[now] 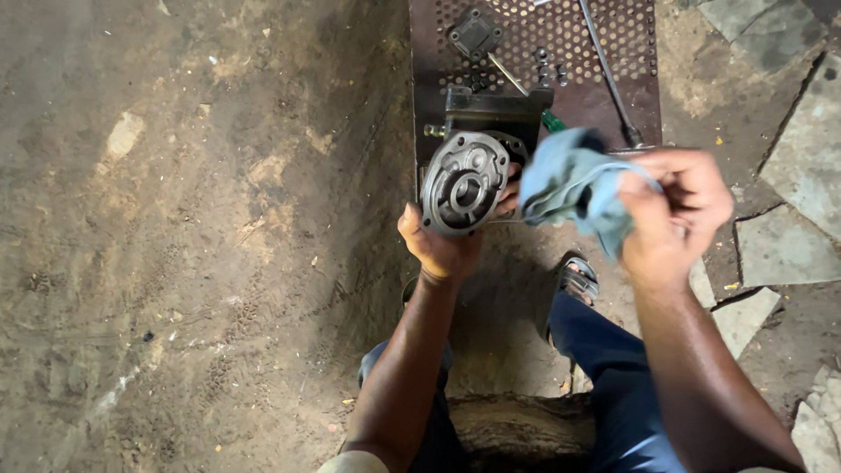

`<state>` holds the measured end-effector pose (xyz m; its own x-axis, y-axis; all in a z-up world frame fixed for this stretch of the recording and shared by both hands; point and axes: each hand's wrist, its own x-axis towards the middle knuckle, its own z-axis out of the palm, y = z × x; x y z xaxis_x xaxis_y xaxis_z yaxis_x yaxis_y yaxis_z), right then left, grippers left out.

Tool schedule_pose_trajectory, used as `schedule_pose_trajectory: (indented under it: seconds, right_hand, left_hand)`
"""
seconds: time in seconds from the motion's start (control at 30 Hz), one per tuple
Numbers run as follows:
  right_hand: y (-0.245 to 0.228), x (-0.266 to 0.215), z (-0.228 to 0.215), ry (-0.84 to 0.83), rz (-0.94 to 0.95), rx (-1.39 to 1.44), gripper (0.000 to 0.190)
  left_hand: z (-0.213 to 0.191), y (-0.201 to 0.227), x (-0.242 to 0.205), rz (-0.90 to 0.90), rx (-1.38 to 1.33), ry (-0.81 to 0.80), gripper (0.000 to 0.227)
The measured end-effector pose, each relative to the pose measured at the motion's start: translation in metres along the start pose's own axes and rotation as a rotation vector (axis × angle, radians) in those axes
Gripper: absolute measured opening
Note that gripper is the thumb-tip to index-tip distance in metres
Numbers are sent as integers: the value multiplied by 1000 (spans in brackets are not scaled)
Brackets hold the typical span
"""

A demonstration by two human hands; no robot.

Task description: The person uses a screwdriver to remove a bolt from a metal engine casing, then wipes the casing with a blue cloth. They proceed to remove a circular metal component and a ring from the casing, cleaning the parts with the cloth and placing them on a perforated metal table.

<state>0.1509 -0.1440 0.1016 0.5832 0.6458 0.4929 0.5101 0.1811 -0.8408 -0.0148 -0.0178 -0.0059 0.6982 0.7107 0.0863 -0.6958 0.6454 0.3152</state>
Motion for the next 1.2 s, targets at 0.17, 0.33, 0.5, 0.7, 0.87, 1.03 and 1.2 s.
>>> schedule_pose_trajectory:
  seconds: [0.17,0.33,0.5,0.7,0.87,1.03,1.2]
  right_hand:
    - [6,-4,9,-321,524,132,15]
    - [-15,-22,46,-472,198,117,26]
    - [-23,-31,65,-599,-110,-361,24]
    - [-7,-45,68,-513,163,187,13]
    - [19,-53,67,-139,769,897,14]
    - [23,-49,64,-117,575,676,16]
    - [17,-27,29,-114,351,816,28]
  left_hand:
    - [-2,-1,-1,-23,41,-3,106]
    - [-7,-6,-5,-33,-130,46,93]
    - [13,3,-3,-67,204,-66,100]
    - [19,6,5,25,389,-122,105]
    - [18,6,-1,193,691,-121,104]
    - [17,-6,-5,124,431,-12,102]
    - [-6,-12,-8,-16,-43,114,90]
